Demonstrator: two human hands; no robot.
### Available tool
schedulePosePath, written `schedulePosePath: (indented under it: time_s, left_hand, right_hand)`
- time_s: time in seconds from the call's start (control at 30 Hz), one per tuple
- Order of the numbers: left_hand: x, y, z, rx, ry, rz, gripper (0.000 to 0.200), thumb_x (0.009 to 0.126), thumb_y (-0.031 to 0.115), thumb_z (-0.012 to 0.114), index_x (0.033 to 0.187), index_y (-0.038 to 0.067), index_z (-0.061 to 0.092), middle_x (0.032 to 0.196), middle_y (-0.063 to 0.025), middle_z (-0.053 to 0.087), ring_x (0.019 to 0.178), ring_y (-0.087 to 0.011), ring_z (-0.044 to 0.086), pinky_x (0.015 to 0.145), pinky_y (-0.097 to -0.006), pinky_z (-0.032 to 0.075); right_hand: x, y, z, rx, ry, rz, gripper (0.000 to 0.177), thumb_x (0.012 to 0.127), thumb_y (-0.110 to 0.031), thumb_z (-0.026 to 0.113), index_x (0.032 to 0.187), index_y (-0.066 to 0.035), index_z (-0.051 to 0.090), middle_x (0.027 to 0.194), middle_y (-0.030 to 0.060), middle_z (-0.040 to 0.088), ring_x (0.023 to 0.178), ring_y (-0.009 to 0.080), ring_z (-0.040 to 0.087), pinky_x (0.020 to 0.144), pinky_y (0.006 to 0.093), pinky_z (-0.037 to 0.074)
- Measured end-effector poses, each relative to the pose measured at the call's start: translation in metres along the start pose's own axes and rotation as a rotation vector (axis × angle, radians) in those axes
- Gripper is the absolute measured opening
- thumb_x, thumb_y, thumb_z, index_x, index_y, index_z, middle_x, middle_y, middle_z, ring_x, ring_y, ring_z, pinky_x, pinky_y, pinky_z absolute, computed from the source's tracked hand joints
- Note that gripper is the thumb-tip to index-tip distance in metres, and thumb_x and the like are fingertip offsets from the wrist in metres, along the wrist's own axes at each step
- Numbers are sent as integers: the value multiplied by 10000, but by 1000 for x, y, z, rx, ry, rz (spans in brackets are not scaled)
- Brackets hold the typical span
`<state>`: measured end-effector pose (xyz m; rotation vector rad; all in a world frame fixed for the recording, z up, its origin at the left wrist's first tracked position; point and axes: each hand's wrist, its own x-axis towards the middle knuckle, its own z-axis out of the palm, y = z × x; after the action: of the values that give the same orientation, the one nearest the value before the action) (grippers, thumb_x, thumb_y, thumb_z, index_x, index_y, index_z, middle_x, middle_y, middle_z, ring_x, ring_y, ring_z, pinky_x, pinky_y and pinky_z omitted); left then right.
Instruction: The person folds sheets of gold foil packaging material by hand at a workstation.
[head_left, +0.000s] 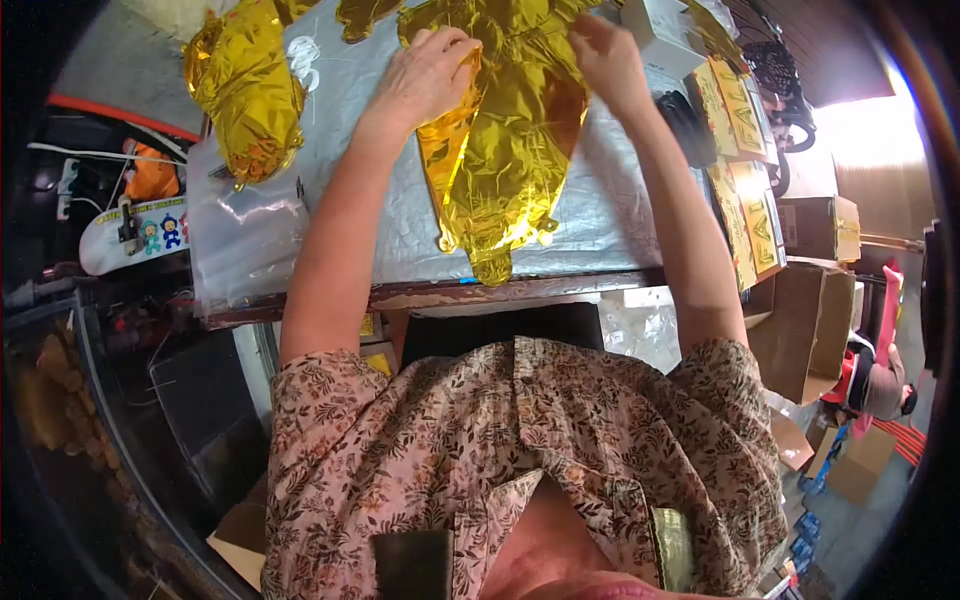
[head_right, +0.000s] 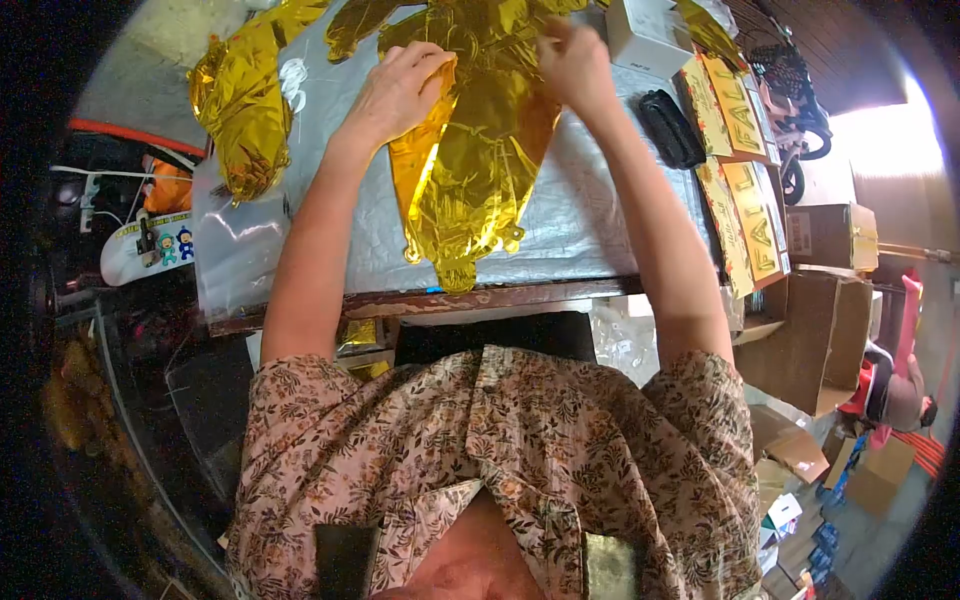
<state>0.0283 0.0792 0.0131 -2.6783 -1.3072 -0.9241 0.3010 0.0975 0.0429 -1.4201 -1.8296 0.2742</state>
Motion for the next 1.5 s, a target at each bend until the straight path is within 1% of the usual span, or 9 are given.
schedulePosePath:
  time_s: [0.13, 0.63, 0.87, 0.93, 1.03, 1.13, 1.23, 1.37, 1.5]
  left_hand:
    - [0, 6, 2, 117, -16, -15, 352, 922, 165, 601, 1265, 110, 658, 1312, -57, 601, 1118, -319, 581, 943, -463, 518]
    - [19, 18, -7, 133, -242, -161, 532, 894, 228, 563, 1415, 125, 537, 1483, -51, 540, 1236, -313, 538, 978, -504, 513]
    - [18, 29, 1, 305, -290, -195, 621, 909, 251, 561, 1524, 261, 471, 1549, -13, 445, 1350, -264, 443, 1014, -572, 465]
    - [18, 32, -3, 301, -300, -199, 621, 908, 253, 562, 1522, 260, 472, 1544, -14, 448, 1351, -268, 443, 1013, -576, 464]
    - [17, 31, -2, 290, -300, -203, 624, 906, 253, 566, 1523, 259, 471, 1541, -14, 448, 1354, -273, 440, 1012, -586, 460]
    - [17, 31, -1, 285, -297, -210, 629, 903, 251, 570, 1524, 257, 471, 1543, -15, 443, 1360, -276, 436, 1012, -593, 457]
    - [17, 33, -2, 280, -306, -222, 627, 902, 253, 570, 1522, 254, 474, 1543, -15, 443, 1367, -277, 430, 1018, -597, 451]
    - [17, 31, 1, 258, -300, -238, 615, 915, 270, 554, 1524, 255, 475, 1545, -12, 442, 1387, -273, 414, 1045, -598, 427]
    - [17, 30, 3, 285, -297, -240, 615, 925, 294, 537, 1535, 265, 467, 1564, -7, 427, 1409, -268, 398, 1070, -603, 399]
  right_hand:
    - [57, 43, 21, -355, -71, 245, 320, 866, -300, 715, 968, 0, 764, 1006, 243, 748, 1003, 399, 728, 868, 517, 579]
    - [88, 20, 47, -502, -134, 479, 388, 870, -407, 703, 972, -39, 771, 1018, 226, 754, 969, 369, 741, 856, 476, 590]
    - [70, 47, 65, -838, 229, 154, 419, 859, -353, 724, 1033, 28, 730, 1088, 252, 731, 1039, 383, 720, 879, 482, 583]
    - [63, 56, 48, -102, 193, -72, 394, 846, -263, 721, 1067, 63, 702, 1103, 270, 718, 1058, 394, 710, 895, 485, 580]
    - [92, 45, 63, -469, -86, 434, 345, 844, -222, 715, 1046, 57, 703, 1088, 276, 717, 1054, 412, 705, 901, 491, 576]
    - [74, 57, 31, 186, -60, 86, 285, 837, -184, 707, 1023, 31, 715, 1085, 284, 713, 1059, 424, 699, 901, 488, 576]
    - [92, 32, 49, -353, -40, 414, 269, 826, -159, 710, 1037, 7, 725, 1052, 287, 717, 1002, 437, 708, 838, 490, 589]
    - [97, 59, 41, -460, 54, 295, 308, 796, -165, 764, 1042, 18, 727, 959, 256, 733, 862, 388, 730, 746, 466, 586]
    - [48, -19, -4, 585, -318, 706, 359, 984, -103, 587, 1240, 140, 519, 1134, 304, 694, 1053, 446, 699, 927, 502, 611]
